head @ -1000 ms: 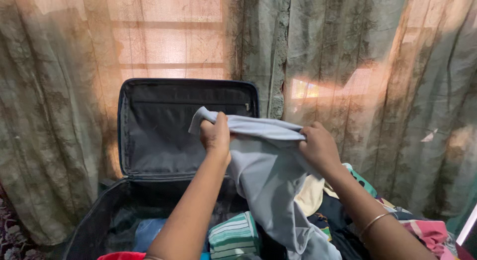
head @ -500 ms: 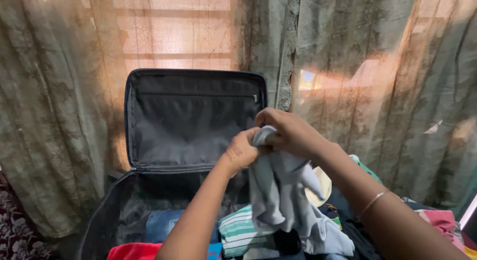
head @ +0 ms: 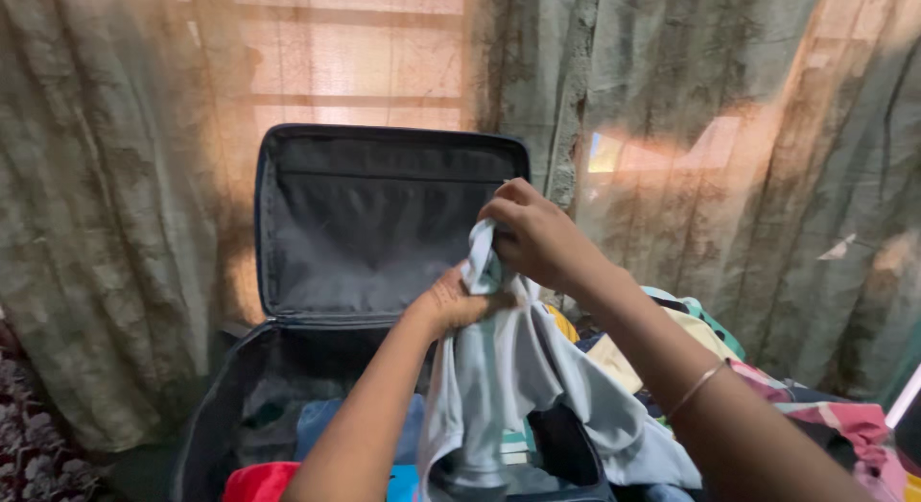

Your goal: The person folds various clothing items, including a pair of jeans, a blue t-shirt, a red towel, a green and white striped shirt, and a pair of denim shorts. Each item is folded by hand and placed into an open suitcase.

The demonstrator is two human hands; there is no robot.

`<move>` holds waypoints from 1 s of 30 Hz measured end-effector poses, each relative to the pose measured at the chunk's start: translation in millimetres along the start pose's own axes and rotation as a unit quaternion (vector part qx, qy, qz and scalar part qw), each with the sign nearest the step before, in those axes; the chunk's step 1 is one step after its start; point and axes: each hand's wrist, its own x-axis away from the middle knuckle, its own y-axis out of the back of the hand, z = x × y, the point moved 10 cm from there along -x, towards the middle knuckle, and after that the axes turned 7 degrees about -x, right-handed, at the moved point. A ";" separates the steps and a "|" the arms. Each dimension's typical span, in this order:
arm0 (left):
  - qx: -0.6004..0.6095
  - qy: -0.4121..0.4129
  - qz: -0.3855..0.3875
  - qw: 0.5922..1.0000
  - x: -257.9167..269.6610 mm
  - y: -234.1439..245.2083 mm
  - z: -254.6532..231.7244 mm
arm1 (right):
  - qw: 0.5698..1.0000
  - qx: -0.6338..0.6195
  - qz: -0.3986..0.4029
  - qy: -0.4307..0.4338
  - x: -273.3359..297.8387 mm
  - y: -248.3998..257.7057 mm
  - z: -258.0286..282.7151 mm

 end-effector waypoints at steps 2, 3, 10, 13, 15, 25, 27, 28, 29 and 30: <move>0.057 -0.001 -0.047 0.997 6.3 17.8 10.9 | 0.994 -0.073 -0.023 -0.084 2.5 -16.3 -21.7; 0.110 0.028 -0.067 0.991 16.7 28.9 21.9 | 0.974 -0.134 -0.017 -0.181 11.8 -29.8 -46.2; 0.190 0.160 -0.238 0.939 59.0 95.6 47.6 | 0.873 -0.211 0.229 -0.374 166.5 -152.0 -106.3; 0.271 0.157 -0.251 0.916 54.6 92.1 61.7 | 0.877 -0.135 0.206 -0.412 183.1 -157.4 -135.8; 0.331 0.108 -0.260 0.901 49.6 92.4 63.2 | 0.823 -0.302 0.147 -0.458 177.0 -151.4 -132.0; 0.392 0.129 -0.127 0.902 55.2 67.8 69.6 | 0.845 -0.344 0.000 -0.409 113.7 -140.6 -92.6; 0.289 0.185 -0.078 0.936 64.4 69.9 82.0 | 0.856 -0.319 -0.013 -0.407 102.8 -138.9 -106.6; 0.236 0.214 -0.053 0.947 70.6 69.9 91.3 | 0.861 -0.307 -0.020 -0.406 95.1 -135.7 -108.2; 0.213 0.204 -0.031 0.955 73.8 69.3 95.5 | 0.862 -0.294 -0.025 -0.413 87.0 -130.4 -107.1; 0.191 0.195 -0.009 0.962 77.7 67.1 100.8 | 0.862 -0.280 -0.030 -0.421 76.9 -121.2 -103.7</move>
